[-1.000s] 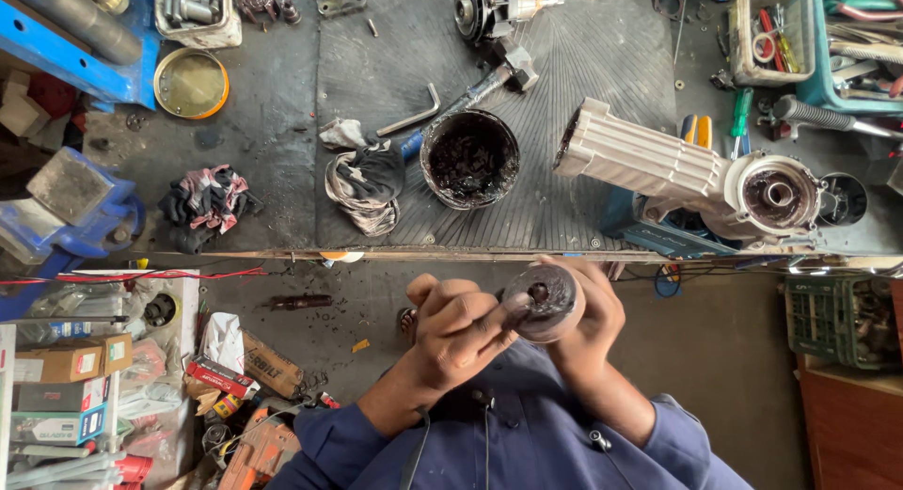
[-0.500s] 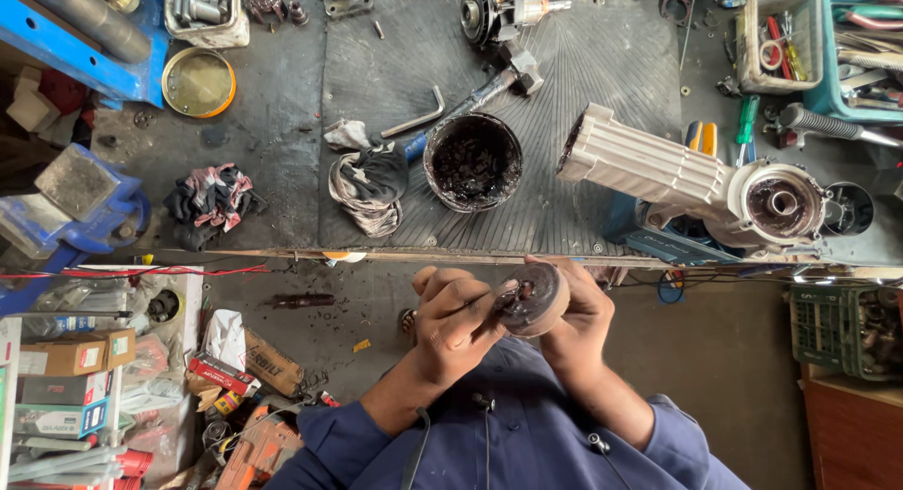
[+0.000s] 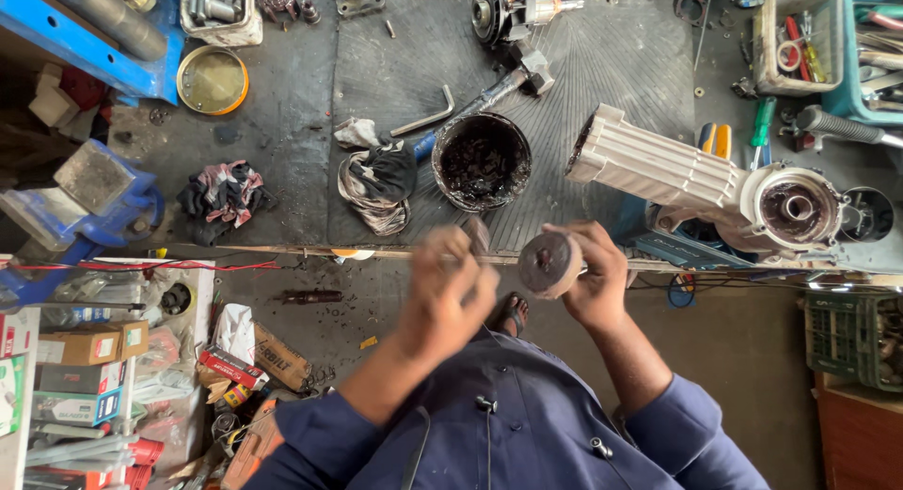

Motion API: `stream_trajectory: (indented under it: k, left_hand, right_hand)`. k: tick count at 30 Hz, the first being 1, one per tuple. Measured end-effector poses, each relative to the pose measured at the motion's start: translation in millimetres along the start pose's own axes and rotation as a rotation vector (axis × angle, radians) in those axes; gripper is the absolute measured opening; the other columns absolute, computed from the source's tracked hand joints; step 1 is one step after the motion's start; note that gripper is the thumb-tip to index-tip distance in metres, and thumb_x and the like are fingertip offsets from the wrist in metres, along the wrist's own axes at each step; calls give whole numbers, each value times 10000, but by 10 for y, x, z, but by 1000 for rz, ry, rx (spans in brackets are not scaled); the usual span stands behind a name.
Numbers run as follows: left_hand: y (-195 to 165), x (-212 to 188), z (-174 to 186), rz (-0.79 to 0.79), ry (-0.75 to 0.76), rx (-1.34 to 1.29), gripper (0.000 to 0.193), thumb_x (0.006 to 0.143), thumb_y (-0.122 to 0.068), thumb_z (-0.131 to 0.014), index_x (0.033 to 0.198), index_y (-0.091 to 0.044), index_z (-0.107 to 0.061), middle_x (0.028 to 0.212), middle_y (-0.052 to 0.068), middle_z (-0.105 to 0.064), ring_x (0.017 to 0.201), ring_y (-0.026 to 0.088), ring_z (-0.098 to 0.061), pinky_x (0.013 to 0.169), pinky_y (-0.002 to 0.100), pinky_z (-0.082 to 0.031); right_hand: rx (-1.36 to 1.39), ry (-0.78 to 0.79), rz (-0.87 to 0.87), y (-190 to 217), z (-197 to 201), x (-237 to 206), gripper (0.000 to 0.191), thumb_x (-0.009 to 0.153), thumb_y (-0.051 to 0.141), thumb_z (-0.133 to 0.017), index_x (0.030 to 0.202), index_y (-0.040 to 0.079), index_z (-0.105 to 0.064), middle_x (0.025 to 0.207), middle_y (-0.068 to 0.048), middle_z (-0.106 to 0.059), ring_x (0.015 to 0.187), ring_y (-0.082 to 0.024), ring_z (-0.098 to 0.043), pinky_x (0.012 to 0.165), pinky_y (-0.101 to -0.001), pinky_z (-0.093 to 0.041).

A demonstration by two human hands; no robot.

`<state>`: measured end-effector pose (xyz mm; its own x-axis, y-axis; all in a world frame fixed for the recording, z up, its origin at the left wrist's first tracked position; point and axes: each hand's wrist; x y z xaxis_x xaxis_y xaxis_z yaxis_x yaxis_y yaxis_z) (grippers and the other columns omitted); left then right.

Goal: The person cleans hands and then uses pliers and a screwdriver to adjust internal components of a blue electrical device. They then handle a motor rotor, applying grease from a container and wiping it with a cloth.

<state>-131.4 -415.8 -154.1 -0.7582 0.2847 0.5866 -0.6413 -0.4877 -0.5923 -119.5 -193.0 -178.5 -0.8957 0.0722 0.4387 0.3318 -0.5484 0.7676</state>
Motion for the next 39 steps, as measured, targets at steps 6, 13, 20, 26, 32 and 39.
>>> stream_trajectory:
  k: [6, 13, 20, 26, 32, 39]
  left_hand:
    - [537, 492, 246, -37, 300, 813, 734, 975, -83, -614, 1651, -142, -335, 1648, 233, -285, 1366, 394, -431, 1122, 557, -342]
    - [742, 750, 241, -488, 566, 1490, 897, 927, -141, -552, 1700, -323, -135, 1730, 57, -44, 1461, 373, -262, 1158, 561, -199]
    - [797, 834, 455, -784, 663, 1581, 817, 939, -194, -545, 1653, -358, -182, 1728, 46, -44, 1474, 348, -239, 1146, 575, -156]
    - [614, 1052, 709, -945, 738, 1451, 517, 887, -217, -552, 1392, -119, -593, 1710, 113, -175, 1424, 335, -319, 1097, 585, -182]
    - [644, 1033, 708, -541, 634, 856, 519, 955, -200, -573, 1460, -80, -563, 1648, 175, -332, 1412, 350, -397, 1132, 533, -306]
    - [912, 716, 461, -508, 526, 892, 869, 870, -51, -605, 1627, -388, -345, 1669, 114, -242, 1409, 356, -388, 1160, 578, -313]
  right_hand:
    - [-196, 166, 297, -186, 12, 190, 491, 704, 128, -841, 1171, 59, -704, 1435, -171, -612, 1185, -380, -625, 1005, -448, -502]
    - [-226, 241, 416, -427, -180, 306, 417, 802, 179, -791, 1148, 35, -608, 1515, -240, -512, 1457, -459, -436, 1218, -607, -278]
    - [-366, 195, 403, -446, -304, 246, 338, 839, 178, -779, 1126, 76, -633, 1491, -156, -583, 1444, -373, -502, 1239, -648, -190]
    - [-382, 196, 372, -412, -273, 274, 340, 840, 177, -770, 1140, 90, -635, 1513, -140, -571, 1471, -368, -475, 1248, -626, -174]
    - [-334, 206, 323, -426, -298, 204, 392, 811, 174, -772, 1160, 78, -620, 1534, -155, -540, 1487, -381, -442, 1258, -623, -159]
    - [-314, 222, 285, -428, -294, 168, 438, 805, 194, -784, 1175, 65, -588, 1551, -155, -502, 1496, -388, -399, 1245, -626, -153]
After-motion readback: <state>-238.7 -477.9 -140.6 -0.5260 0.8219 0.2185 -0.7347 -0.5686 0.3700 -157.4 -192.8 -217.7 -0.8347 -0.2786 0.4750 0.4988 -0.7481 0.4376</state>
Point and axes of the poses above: each hand's wrist, its own x-axis towards the middle knuckle, its own z-axis out of the back of the hand, y = z × x
